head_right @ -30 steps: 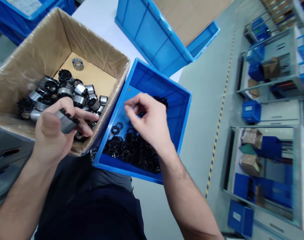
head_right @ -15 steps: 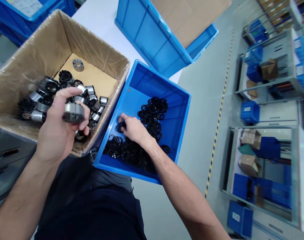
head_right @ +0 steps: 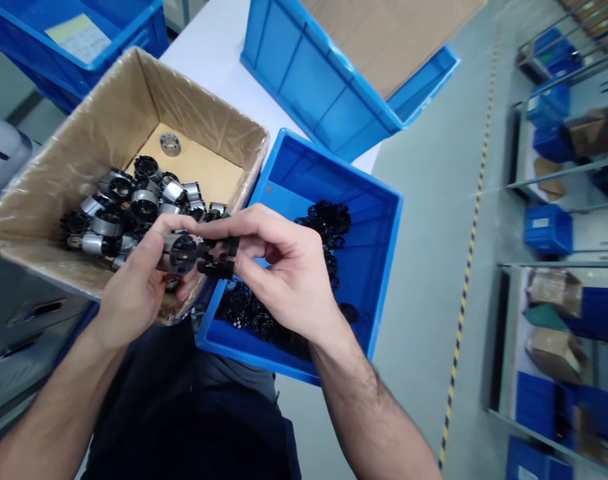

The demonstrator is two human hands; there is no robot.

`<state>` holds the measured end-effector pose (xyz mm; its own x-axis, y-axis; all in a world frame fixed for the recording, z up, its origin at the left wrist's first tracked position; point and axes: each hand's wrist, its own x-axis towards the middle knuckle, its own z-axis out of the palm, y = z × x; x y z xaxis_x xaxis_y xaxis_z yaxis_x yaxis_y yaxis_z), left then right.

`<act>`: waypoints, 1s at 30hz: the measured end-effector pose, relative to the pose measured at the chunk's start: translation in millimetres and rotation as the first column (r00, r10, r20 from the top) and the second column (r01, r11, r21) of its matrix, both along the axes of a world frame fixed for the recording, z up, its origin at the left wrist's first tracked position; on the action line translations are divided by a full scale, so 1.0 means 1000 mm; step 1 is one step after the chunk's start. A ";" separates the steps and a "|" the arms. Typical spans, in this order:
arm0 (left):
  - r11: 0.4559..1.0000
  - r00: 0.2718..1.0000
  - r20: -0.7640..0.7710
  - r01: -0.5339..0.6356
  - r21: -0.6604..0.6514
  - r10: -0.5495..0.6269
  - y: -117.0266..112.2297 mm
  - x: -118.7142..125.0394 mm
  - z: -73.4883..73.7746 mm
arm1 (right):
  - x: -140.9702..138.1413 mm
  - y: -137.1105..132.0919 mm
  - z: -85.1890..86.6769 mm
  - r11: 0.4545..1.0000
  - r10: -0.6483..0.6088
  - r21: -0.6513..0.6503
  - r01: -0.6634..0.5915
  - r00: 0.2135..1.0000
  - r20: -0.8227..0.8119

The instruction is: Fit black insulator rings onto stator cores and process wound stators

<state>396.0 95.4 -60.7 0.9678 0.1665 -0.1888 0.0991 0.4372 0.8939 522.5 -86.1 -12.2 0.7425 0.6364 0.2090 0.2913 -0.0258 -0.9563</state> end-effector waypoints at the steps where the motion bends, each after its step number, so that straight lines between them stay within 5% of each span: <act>1: 1.000 1.000 -0.001 -0.016 -0.006 0.016 -0.001 -0.001 0.000 | -0.001 0.006 -0.001 1.000 0.025 0.011 -0.025 1.000 0.014; 10: 0.999 0.999 0.005 -0.044 0.012 0.044 -0.003 0.001 0.004 | -0.010 0.027 -0.028 0.993 -0.076 0.089 0.083 0.994 -0.075; 23: 0.988 1.000 0.021 -0.013 0.155 0.009 0.002 -0.001 0.011 | -0.019 0.028 -0.033 0.989 -0.117 0.095 0.116 0.993 0.005; 25: 0.954 0.998 0.059 -0.052 0.297 0.036 0.007 -0.002 0.015 | -0.014 0.027 -0.034 0.993 -0.050 0.107 0.051 0.999 -0.014; 28: 0.788 0.995 0.083 -0.097 0.607 0.058 0.018 -0.003 0.023 | -0.010 0.029 -0.037 0.987 0.011 0.163 -0.005 0.999 -0.040; 30: 0.737 0.999 0.025 -0.040 0.675 0.031 0.025 -0.004 0.026 | -0.012 0.032 -0.039 0.985 0.007 0.173 -0.001 0.999 -0.032</act>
